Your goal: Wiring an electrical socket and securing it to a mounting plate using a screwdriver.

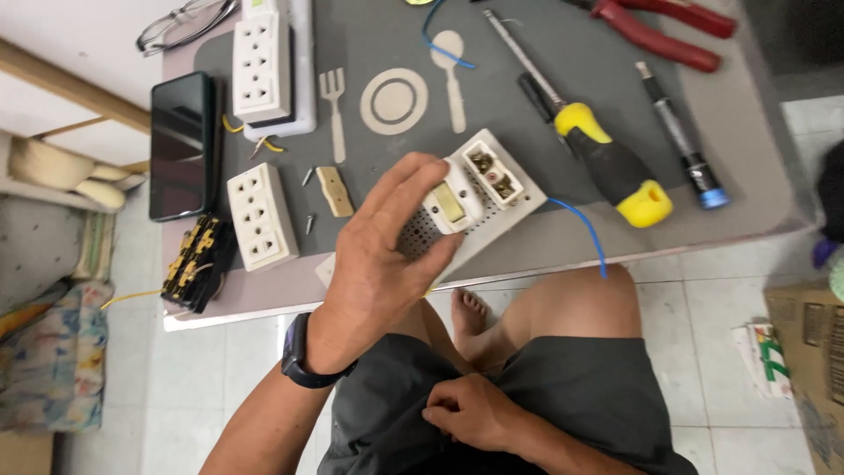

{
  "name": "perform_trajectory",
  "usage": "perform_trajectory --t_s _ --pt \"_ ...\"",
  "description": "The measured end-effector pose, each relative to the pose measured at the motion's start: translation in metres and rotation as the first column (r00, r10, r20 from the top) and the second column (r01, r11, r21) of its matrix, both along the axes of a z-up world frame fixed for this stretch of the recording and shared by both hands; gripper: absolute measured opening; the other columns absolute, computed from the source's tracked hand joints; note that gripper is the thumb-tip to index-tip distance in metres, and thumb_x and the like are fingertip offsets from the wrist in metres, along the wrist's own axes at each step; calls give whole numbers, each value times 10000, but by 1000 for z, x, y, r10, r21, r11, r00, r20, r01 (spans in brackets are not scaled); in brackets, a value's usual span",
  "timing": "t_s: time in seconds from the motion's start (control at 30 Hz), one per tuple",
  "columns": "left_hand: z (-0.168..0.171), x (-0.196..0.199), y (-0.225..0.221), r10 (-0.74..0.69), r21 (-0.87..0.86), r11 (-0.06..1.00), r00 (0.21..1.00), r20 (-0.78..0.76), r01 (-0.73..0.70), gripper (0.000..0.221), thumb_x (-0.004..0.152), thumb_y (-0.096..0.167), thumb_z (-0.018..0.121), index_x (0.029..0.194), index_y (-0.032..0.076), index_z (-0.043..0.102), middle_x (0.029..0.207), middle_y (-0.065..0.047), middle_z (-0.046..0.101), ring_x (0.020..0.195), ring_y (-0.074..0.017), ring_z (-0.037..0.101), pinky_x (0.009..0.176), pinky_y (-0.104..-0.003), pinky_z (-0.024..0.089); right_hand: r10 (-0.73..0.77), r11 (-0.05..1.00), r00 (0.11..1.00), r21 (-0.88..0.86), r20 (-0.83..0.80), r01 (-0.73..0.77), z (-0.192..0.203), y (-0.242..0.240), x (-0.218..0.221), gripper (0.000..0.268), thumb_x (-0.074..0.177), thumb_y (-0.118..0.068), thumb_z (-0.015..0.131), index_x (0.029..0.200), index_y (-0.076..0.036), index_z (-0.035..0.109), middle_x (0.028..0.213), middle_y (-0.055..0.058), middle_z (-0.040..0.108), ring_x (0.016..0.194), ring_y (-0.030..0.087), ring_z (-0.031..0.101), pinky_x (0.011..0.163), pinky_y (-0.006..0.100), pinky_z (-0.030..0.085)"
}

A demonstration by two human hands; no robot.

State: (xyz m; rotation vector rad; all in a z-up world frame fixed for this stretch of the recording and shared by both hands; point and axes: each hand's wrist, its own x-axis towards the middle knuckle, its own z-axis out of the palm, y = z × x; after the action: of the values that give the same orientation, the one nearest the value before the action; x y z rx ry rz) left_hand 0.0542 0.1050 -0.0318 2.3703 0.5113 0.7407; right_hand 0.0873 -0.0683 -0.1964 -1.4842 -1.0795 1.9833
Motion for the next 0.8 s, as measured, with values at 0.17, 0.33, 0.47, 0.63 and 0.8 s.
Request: perform_trajectory --t_s 0.17,0.33,0.47,0.63,0.8 --pt "2 0 0 -15 -40 999 1000 -21 14 591 899 37 751 1396 162 456 1429 -90 500 1312 -239 583 1110 -317 463 1 998 995 63 96 -7 2 1 -3 183 931 -340 620 860 -203 718 721 -43 695 670 136 656 705 335 516" --pt "0 1 2 -9 -10 1000 1000 -25 9 603 876 63 769 1385 162 460 1405 -90 528 1261 -227 619 1075 -309 491 -22 995 995 94 100 13 -5 -2 -4 185 930 -338 629 861 -197 725 707 -39 688 655 135 639 678 329 496" --pt "-3 -1 4 35 -30 999 997 -68 -37 595 906 242 739 1409 130 443 1414 -95 563 1289 -245 584 1064 -346 481 -64 982 993 181 102 45 -15 -7 -8 190 908 -331 641 821 -184 724 686 -35 690 643 122 644 653 323 487" --pt "4 4 6 -24 -125 992 996 -91 13 590 931 260 666 1417 51 406 1395 -161 560 1279 -252 572 1062 -352 499 -160 957 975 268 152 115 8 -8 3 175 863 -311 659 787 -166 721 638 -59 687 595 60 618 615 271 462" --pt "10 9 1 -1 -118 993 989 -150 -17 532 933 301 626 1368 31 480 1365 -152 581 1258 -231 574 1044 -330 488 -703 269 705 886 -87 378 69 -5 45 129 889 -127 613 823 -30 668 754 48 715 621 181 672 635 321 507"
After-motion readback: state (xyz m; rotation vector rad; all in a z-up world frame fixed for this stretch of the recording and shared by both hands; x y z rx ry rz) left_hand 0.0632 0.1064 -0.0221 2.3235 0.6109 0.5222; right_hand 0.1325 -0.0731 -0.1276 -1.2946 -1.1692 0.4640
